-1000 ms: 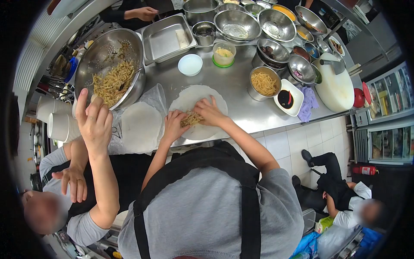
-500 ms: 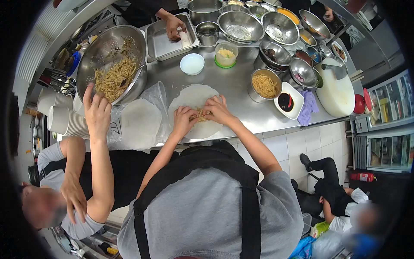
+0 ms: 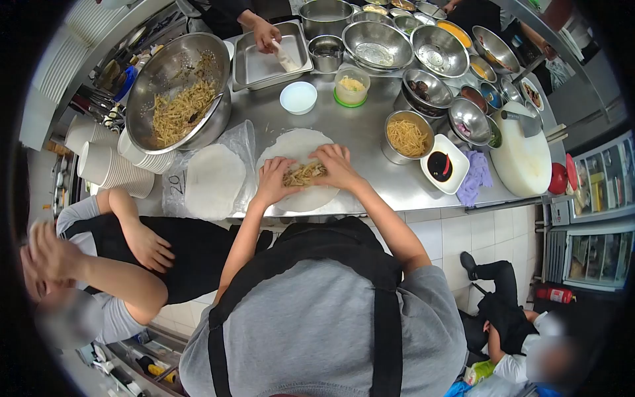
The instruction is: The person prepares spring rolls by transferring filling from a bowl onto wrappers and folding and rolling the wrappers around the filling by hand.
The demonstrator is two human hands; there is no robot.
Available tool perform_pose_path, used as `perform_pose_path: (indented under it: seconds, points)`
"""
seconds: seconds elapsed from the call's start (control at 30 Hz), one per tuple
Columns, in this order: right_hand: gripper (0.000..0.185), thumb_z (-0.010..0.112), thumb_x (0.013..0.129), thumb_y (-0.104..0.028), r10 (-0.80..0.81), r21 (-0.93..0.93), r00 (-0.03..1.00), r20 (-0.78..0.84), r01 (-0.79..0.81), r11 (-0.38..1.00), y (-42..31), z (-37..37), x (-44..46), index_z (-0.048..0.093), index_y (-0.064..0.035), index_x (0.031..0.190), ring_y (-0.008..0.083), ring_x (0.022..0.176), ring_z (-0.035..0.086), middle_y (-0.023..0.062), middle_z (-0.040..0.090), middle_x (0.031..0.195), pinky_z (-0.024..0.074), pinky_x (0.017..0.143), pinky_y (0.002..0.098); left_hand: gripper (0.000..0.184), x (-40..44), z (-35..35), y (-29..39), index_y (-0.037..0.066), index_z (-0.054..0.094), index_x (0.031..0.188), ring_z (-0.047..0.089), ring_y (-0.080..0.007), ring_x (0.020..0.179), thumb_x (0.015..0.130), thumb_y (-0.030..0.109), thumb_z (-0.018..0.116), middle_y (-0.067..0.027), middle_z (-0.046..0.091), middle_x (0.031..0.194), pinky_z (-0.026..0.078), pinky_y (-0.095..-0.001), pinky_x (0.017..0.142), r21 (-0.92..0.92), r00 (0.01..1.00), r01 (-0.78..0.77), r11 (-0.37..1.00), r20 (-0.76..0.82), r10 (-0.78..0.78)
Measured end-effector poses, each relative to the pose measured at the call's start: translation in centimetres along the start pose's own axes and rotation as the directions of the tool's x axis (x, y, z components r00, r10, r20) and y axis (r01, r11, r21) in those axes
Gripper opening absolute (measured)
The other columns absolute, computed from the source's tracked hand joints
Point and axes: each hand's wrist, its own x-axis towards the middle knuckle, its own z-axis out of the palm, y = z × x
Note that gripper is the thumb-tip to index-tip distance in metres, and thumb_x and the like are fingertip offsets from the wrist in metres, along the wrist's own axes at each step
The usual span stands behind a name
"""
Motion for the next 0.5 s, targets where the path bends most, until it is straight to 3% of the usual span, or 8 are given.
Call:
perform_pose_path:
  seconds: [0.07, 0.27, 0.3, 0.37, 0.5]
  points:
    - [0.051, 0.076, 0.065, -0.035, -0.056, -0.135, 0.998, 0.019, 0.058, 0.989, 0.6, 1.6, -0.3, 0.06, -0.0141, 0.109, 0.0253, 0.113, 0.041, 0.0051, 0.051, 0.11, 0.0166, 0.103, 0.055, 0.053, -0.3, 1.5, -1.3, 0.016, 0.062, 0.107, 0.043, -0.0251, 0.11, 0.059, 0.029, 0.08, -0.0009, 0.054, 0.11, 0.031, -0.0421, 0.091, 0.076, 0.999, -0.018, 0.997, 0.052, 0.014]
    - [0.069, 0.079, 0.06, -0.037, -0.009, -0.194, 0.957, 0.289, 0.068, 0.979, 0.7, 1.9, 0.7, 0.056, -0.009, 0.119, 0.0248, 0.118, 0.04, 0.0056, 0.053, 0.113, 0.0128, 0.105, 0.0582, 0.062, 0.5, 2.5, -1.3, 0.015, 0.06, 0.114, 0.042, -0.027, 0.112, 0.057, 0.027, 0.081, -0.0042, 0.054, 0.113, 0.031, -0.0426, 0.093, 0.073, 0.979, -0.012, 0.997, 0.204, -0.004]
    - [0.067, 0.079, 0.061, -0.036, -0.038, -0.171, 0.969, 0.243, 0.081, 0.982, 0.5, 1.3, 0.4, 0.057, -0.0091, 0.118, 0.0243, 0.117, 0.041, 0.0052, 0.053, 0.112, 0.0127, 0.105, 0.0583, 0.063, 0.6, 2.3, -1.1, 0.015, 0.06, 0.115, 0.042, -0.0274, 0.112, 0.057, 0.027, 0.081, -0.0046, 0.054, 0.113, 0.032, -0.0427, 0.093, 0.061, 0.973, -0.011, 0.998, 0.23, -0.003]
    - [0.062, 0.078, 0.063, -0.032, -0.095, -0.129, 0.985, 0.145, 0.114, 0.985, 0.3, -0.2, -0.2, 0.059, -0.0093, 0.117, 0.0232, 0.115, 0.042, 0.0043, 0.054, 0.11, 0.0126, 0.106, 0.0585, 0.064, -0.1, 1.2, -1.2, 0.016, 0.06, 0.116, 0.043, -0.0277, 0.112, 0.057, 0.026, 0.081, -0.0043, 0.054, 0.114, 0.033, -0.0422, 0.094, 0.006, 0.992, -0.004, 1.0, 0.13, 0.003]
    - [0.06, 0.079, 0.063, -0.029, -0.072, -0.216, 0.978, 0.193, 0.114, 0.97, 1.4, -0.4, -0.4, 0.06, -0.0095, 0.116, 0.023, 0.113, 0.043, 0.004, 0.054, 0.107, 0.013, 0.105, 0.0592, 0.062, -1.9, -0.9, -2.4, 0.016, 0.06, 0.115, 0.043, -0.0263, 0.111, 0.057, 0.022, 0.08, -0.0034, 0.053, 0.114, 0.034, -0.0424, 0.092, 0.056, 0.99, 0.117, 0.992, 0.072, -0.121]
